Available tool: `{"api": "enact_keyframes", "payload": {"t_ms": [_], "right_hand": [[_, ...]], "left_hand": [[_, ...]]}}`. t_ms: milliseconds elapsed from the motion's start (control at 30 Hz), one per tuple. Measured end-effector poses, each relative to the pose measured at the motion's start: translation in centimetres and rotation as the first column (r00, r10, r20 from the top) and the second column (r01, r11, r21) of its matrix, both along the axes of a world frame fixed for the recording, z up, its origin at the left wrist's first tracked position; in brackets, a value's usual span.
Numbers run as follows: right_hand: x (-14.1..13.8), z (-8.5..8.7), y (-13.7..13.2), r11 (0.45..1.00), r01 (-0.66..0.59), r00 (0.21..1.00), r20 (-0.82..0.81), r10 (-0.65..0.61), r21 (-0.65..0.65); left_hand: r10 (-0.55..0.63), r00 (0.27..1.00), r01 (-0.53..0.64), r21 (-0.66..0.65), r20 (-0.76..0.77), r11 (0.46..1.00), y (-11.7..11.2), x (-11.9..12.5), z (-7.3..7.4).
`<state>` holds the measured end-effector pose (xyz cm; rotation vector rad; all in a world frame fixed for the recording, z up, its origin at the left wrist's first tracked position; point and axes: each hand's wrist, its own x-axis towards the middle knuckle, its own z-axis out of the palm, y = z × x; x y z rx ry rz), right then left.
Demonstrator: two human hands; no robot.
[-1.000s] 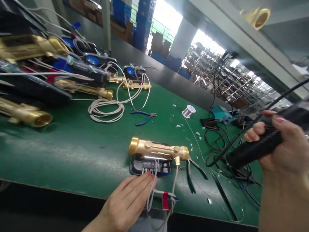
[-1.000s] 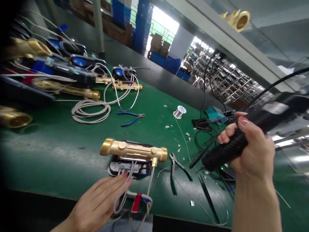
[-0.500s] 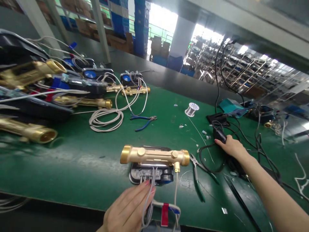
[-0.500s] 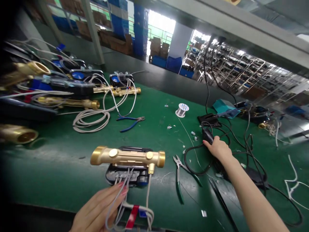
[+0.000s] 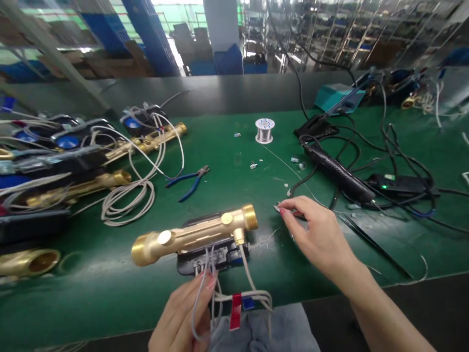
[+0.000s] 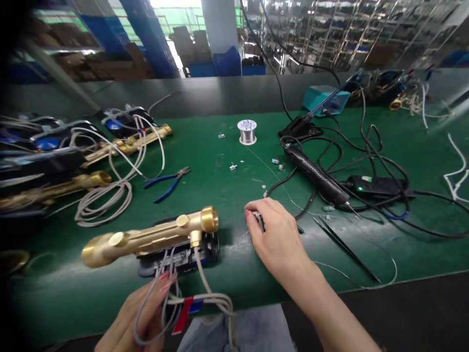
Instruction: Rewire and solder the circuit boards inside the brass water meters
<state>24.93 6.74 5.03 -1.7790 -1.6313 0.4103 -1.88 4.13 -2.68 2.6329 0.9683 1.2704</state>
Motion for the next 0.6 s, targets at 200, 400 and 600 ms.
{"api": "enact_keyframes", "payload": {"t_ms": [200,400,600], "right_hand": [[-0.9,3.5,2.5,0.944,-0.274,0.961,0.088,0.262,0.182],[-7.2,6.1,6.4,0.737,-0.647,0.648,0.369,0.666,-0.194],[-10.2,6.5,7.1,0.708,-0.613,0.613,0.355,0.706,-0.349]], "left_hand": [[0.044,0.993,-0.041,0.033,-0.11,0.999,0.0,-0.8,4.0],[0.304,0.952,-0.307,0.136,0.041,0.942,2.1,-0.8,8.6],[0.381,0.923,-0.38,-0.029,0.053,0.925,3.6,-1.6,11.0]]}}
